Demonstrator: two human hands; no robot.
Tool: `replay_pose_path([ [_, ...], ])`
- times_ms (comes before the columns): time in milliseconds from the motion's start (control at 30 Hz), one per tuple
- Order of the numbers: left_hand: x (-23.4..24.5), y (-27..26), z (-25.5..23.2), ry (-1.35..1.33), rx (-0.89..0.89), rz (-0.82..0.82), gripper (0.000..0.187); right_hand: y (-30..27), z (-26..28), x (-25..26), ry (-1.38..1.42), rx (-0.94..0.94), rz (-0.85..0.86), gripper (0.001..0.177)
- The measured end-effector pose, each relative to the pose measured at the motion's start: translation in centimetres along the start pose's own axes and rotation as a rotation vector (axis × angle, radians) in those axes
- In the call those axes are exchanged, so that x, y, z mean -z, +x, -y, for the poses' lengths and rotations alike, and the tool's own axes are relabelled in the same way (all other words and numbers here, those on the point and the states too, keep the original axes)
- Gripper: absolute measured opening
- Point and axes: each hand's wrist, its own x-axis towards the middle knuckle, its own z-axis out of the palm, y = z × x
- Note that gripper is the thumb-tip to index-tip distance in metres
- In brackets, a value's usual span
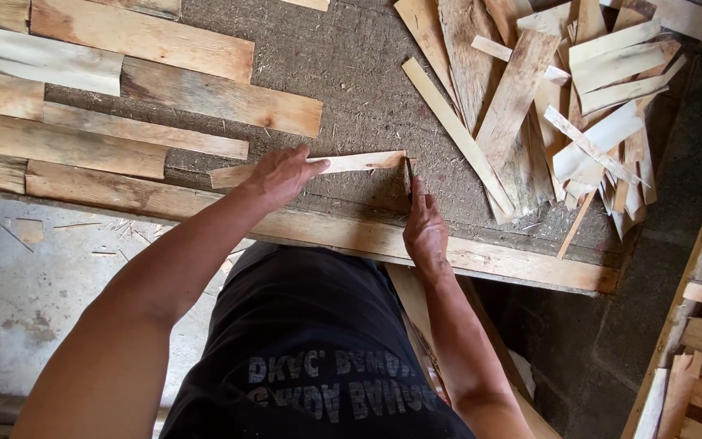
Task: Fitting thin wood planks together and trimming them with a utility knife to match the pattern.
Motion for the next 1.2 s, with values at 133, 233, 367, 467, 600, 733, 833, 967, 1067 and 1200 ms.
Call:
replay_pose_path([
  [133, 0.4, -0.2, -0.2, 0.010, -0.002, -0.007, 0.052, -1.3, 1.8, 3.0, 0.111, -0.090, 0.069, 0.085],
  [233, 0.9, -0.4, -0.5, 0.033, 0.009, 0.026, 0.051, -0.9, 0.5, 0.4, 0.092, 0.046, -0.162, 0.087],
  [367, 0.0, 0.0, -0.3, 0.103, -0.012, 0.001, 0.051, -1.0, 1.1, 0.9, 0.073, 0.024, -0.126, 0.090],
  [467, -0.8, 0.5, -0.3, 0.138, -0.033, -0.019, 0.049, -1.4, 1.5, 1.7, 0.076, -0.001, -0.063, 0.091],
  [600, -2.3, 1.1, -0.1, 0.183, -0.024, -0.033, 0.047, -1.0, 0.9, 1.6, 0.050, -0.007, -0.012, 0.084],
  [733, -1.2, 0.3, -0.5, 0.192, -0.006, 0.007, 0.049, -0.8, -0.1, 0.8, 0.052, -0.019, 0.024, 0.085],
  [833, -1.6, -0.1, 0.2, 0.102, -0.017, 0.015, 0.054, -0.6, -0.7, 0.5, 0.023, 0.079, -0.136, 0.085],
  [967, -3.9, 0.9, -0.1, 0.103, -0.150, -0.065, 0.054, -0.8, -0.7, 2.1, 0.034, 0.039, -0.023, 0.082],
  [1067, -3.0, 2.8, -2.1, 0.241, -0.229, -0.120, 0.059, -0.5, -0.9, 2.5, 0.055, 0.032, -0.017, 0.078],
  [1200, -0.2, 6.1, -7.2, 0.271, -0.198, 0.033, 0.064, -0.4, -1.7, 1.0, 0.032, 0.086, -0.104, 0.081],
])
